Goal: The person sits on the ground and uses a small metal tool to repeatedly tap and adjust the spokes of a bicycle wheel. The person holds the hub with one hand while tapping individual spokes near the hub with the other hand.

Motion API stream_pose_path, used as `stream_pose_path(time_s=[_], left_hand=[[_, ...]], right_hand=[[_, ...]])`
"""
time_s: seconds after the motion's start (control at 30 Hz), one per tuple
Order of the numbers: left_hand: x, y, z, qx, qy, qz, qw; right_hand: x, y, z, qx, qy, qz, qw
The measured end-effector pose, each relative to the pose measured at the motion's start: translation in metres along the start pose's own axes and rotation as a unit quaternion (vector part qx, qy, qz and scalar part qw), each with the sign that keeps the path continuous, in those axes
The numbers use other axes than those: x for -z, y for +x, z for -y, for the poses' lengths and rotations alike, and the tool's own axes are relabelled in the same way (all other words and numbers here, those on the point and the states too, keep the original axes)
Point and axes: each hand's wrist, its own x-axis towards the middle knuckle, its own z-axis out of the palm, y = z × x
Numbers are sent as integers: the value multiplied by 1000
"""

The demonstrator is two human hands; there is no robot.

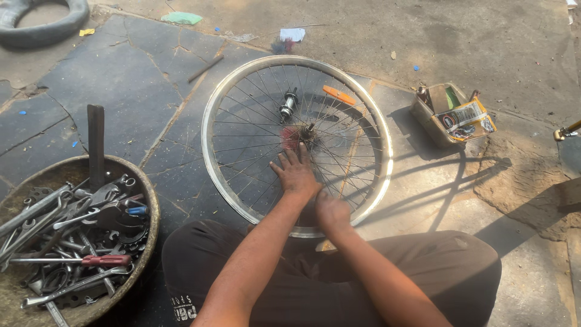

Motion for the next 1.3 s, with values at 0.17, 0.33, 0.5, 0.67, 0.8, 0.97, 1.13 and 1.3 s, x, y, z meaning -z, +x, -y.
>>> stream_pose_path(time_s=[0.17,0.33,0.5,0.67,0.8,0.97,1.13,1.3], left_hand=[[-4,-1,0,0,2,-6,1000],[-7,3,1,0,4,-5,1000],[-8,4,-2,0,5,-10,1000],[-9,3,-4,-4,13,-10,1000],[-10,6,0,-11,16,-7,1000],[-11,9,3,-4,10,-8,1000],[-10,10,3,0,10,-9,1000],[-11,14,3,3,3,-15,1000]], right_hand=[[1,-6,-8,3,48,1,999],[38,5,-32,-34,383,187,904],[35,9,-41,3,354,211,911],[-12,-8,-11,49,-47,-66,996],[-9,-2,-10,-8,92,24,995],[32,15,-44,2,493,216,843],[13,4,-15,95,2,-44,994],[7,-5,9,29,31,-84,996]])
